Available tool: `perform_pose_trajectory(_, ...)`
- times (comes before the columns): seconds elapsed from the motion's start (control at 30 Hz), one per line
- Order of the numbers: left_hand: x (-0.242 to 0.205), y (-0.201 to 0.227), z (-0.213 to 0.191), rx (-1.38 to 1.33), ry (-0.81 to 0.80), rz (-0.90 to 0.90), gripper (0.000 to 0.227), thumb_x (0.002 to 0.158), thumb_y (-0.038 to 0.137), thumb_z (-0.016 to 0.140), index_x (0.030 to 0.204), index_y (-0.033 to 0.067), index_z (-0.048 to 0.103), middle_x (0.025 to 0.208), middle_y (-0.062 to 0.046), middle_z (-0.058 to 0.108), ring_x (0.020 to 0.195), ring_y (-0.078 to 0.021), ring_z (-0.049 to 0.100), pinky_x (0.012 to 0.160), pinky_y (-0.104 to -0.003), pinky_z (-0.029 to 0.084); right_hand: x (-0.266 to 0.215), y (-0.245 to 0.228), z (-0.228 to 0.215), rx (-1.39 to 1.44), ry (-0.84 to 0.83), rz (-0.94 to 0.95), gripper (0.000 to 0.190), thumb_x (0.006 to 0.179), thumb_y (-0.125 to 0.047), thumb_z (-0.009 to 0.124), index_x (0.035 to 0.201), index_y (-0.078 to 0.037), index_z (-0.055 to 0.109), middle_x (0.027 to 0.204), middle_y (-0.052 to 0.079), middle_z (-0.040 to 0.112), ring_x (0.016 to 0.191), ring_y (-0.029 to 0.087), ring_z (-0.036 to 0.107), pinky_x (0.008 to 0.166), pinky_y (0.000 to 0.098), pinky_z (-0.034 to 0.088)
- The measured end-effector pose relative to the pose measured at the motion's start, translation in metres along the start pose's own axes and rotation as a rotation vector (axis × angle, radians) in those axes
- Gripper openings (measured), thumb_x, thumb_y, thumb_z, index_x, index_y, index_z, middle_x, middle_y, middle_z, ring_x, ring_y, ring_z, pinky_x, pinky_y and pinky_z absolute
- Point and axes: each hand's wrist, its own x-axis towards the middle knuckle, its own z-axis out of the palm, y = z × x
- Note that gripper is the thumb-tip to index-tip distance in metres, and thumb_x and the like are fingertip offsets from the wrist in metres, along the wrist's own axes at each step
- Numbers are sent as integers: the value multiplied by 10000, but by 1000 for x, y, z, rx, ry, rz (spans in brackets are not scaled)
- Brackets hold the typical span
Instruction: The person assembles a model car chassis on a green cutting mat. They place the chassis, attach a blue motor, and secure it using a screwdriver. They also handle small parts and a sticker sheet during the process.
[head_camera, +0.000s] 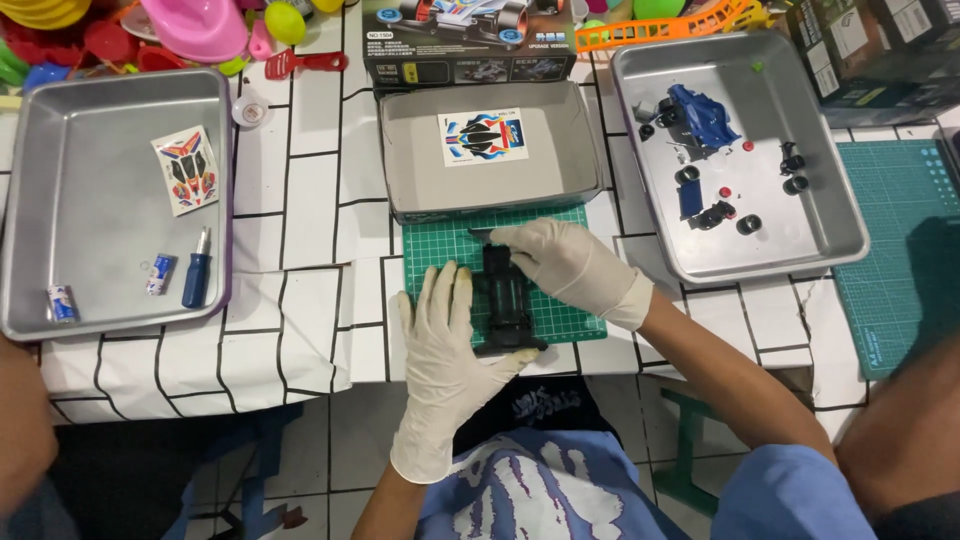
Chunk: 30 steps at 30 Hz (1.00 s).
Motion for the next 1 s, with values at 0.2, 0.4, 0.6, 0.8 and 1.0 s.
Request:
perform_pose_trajectory(0.2, -5, -8, 13, 148, -62, -21, 1180, 647, 797, 744, 1500, 53, 413, 1558, -195, 396, 1478, -427, 292, 1169, -710, 50, -13, 17, 27, -415, 70, -248, 189, 1015, -187, 610, 1177, -92, 630, 820, -11, 601, 759, 150, 648, 637, 284, 593)
perform_pose_trajectory(0.4, -5, -10, 14, 173, -48, -13, 1141, 705, 832, 658, 1507, 59, 414, 1573, -192, 380, 1488, -416, 274, 1183, -697, 48, -19, 29, 31, -911, 88, -389, 181, 1053, -194, 475, 1189, -138, 582, 874, -48, 503, 740, 81, 554, 592, 234, 526)
perform_pose_trajectory(0.6, -8, -13, 18, 176, -59, -24, 1129, 710, 855, 622, 1507, 86, 408, 1561, -169, 378, 1492, -413, 262, 1180, -702, 69, -17, 49, 52, -172, -104, -70, 243, 962, -185, 682, 1203, -159, 696, 868, -31, 642, 848, 176, 667, 751, 286, 587)
perform_pose_trajectory(0.8, -6, -12, 15, 187, -89, -31, 1142, 716, 844, 620, 1535, 90, 364, 1561, -173, 370, 1489, -424, 258, 1179, -707, 77, 4, 40, 33, -14, -235, 26, 255, 957, -165, 671, 1207, -153, 714, 915, -29, 759, 871, 148, 713, 806, 259, 593)
perform_pose_trajectory(1.0, -8, -14, 17, 210, -120, -36, 1096, 723, 802, 649, 1531, 120, 364, 1569, -160, 349, 1498, -416, 238, 1176, -707, 115, -16, 27, 37, -844, 10, -298, 371, 1041, -170, 491, 1408, -167, 545, 832, -35, 523, 738, 132, 570, 628, 264, 547)
